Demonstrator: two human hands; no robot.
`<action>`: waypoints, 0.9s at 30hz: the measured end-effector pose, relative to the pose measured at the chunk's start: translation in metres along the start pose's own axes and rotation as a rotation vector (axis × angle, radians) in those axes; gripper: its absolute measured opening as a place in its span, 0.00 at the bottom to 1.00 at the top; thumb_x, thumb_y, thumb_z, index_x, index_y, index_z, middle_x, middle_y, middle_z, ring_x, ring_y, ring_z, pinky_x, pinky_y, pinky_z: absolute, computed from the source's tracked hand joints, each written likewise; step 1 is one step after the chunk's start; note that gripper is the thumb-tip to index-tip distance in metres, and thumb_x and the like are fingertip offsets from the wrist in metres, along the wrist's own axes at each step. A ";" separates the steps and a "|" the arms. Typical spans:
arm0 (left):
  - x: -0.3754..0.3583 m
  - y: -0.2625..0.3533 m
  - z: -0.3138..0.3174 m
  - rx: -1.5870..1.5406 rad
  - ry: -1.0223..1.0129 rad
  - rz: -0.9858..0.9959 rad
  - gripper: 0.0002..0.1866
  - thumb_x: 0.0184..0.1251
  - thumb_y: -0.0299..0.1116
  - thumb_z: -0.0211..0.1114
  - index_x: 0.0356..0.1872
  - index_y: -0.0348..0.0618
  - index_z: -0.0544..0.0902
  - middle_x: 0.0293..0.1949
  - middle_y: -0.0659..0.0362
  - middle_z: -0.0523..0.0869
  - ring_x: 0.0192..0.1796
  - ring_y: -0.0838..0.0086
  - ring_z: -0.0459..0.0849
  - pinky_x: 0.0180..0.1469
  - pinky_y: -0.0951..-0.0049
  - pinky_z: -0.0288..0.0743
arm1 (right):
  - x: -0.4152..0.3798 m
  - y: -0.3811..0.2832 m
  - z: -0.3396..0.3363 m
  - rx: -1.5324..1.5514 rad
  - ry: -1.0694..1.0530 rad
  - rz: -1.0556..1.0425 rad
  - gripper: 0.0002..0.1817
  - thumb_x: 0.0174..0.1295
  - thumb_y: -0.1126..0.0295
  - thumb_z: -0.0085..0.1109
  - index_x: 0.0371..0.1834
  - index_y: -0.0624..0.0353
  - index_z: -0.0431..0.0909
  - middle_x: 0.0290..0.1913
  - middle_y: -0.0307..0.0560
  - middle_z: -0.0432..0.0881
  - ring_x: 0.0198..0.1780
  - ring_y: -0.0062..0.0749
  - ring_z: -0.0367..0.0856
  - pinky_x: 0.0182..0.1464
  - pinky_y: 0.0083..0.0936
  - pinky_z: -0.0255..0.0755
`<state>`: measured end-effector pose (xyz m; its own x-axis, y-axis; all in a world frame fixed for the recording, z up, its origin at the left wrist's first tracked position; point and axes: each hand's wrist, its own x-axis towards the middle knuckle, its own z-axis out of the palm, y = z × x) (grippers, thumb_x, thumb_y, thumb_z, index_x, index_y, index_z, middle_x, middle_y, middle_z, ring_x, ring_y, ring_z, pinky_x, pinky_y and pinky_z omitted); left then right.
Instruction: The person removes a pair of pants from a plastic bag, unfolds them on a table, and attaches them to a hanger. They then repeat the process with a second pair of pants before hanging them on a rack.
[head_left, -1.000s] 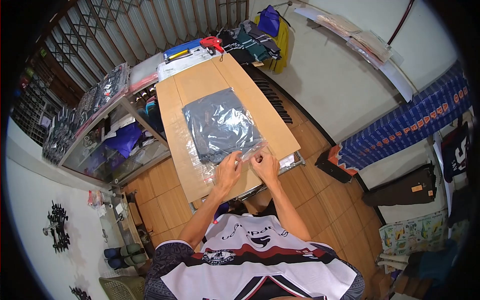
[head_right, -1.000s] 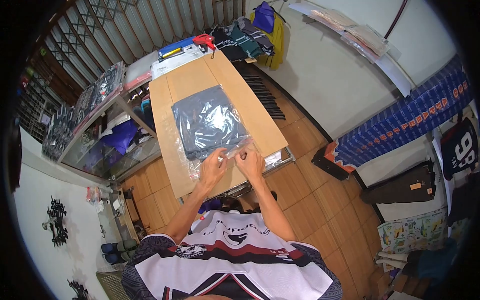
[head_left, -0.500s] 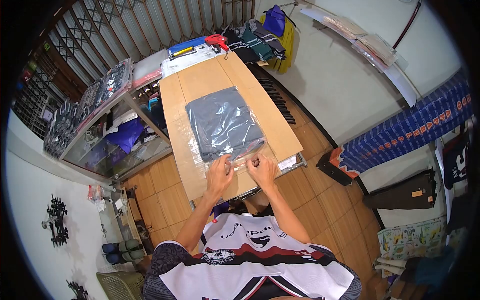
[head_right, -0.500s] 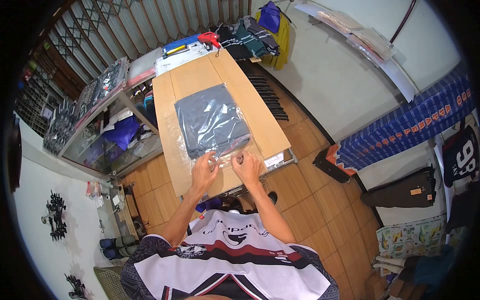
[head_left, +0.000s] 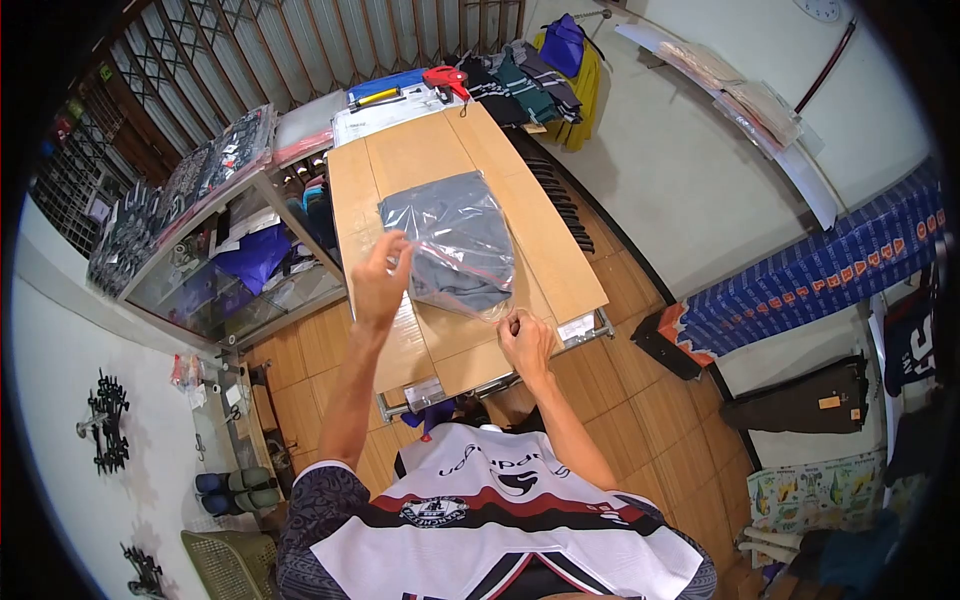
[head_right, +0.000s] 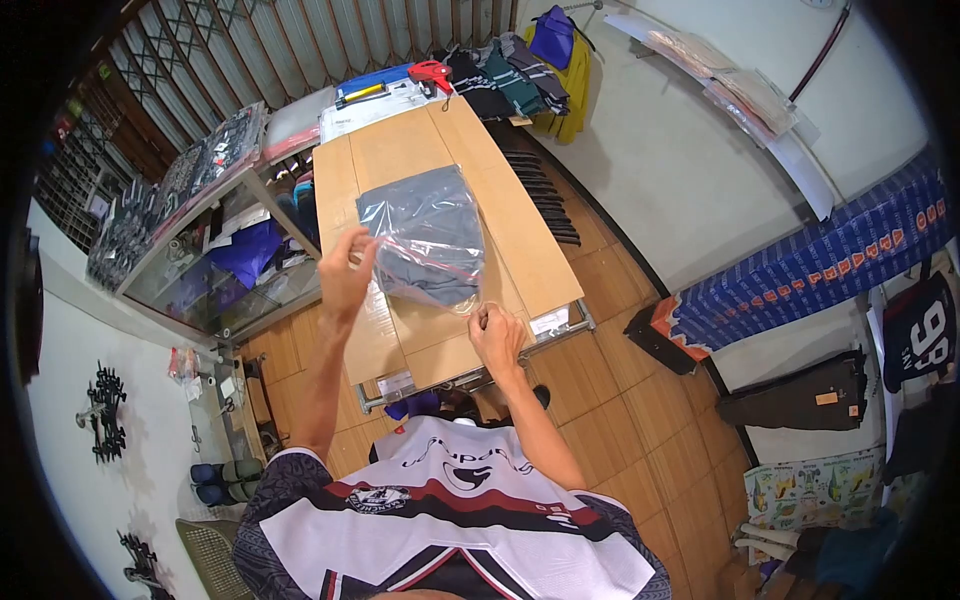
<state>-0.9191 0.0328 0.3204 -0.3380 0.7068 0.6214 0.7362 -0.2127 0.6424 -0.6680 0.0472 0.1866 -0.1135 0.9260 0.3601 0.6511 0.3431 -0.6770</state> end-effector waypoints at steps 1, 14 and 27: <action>0.009 -0.001 -0.005 0.008 0.012 0.024 0.12 0.66 0.24 0.72 0.49 0.40 0.84 0.36 0.53 0.92 0.34 0.68 0.92 0.34 0.69 0.84 | 0.000 0.001 0.001 0.001 0.012 -0.008 0.09 0.56 0.70 0.69 0.24 0.60 0.80 0.27 0.49 0.85 0.30 0.47 0.84 0.33 0.43 0.71; -0.005 0.019 -0.008 -0.106 -0.302 0.202 0.19 0.60 0.31 0.76 0.51 0.41 0.84 0.40 0.55 0.89 0.42 0.67 0.87 0.43 0.67 0.79 | -0.013 -0.024 -0.013 0.176 0.001 0.084 0.07 0.60 0.68 0.69 0.34 0.59 0.84 0.30 0.49 0.84 0.30 0.43 0.85 0.34 0.38 0.75; 0.067 -0.194 0.090 0.446 -0.386 -0.258 0.43 0.71 0.63 0.61 0.76 0.40 0.66 0.78 0.43 0.63 0.75 0.37 0.64 0.76 0.45 0.62 | 0.017 -0.035 0.042 -0.067 -0.203 -0.168 0.26 0.60 0.72 0.65 0.65 0.49 0.79 0.74 0.54 0.69 0.37 0.58 0.87 0.35 0.52 0.80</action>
<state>-1.0315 0.1822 0.1973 -0.3627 0.9073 0.2128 0.8608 0.2387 0.4494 -0.7243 0.0576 0.1897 -0.3678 0.8720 0.3230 0.6582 0.4895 -0.5719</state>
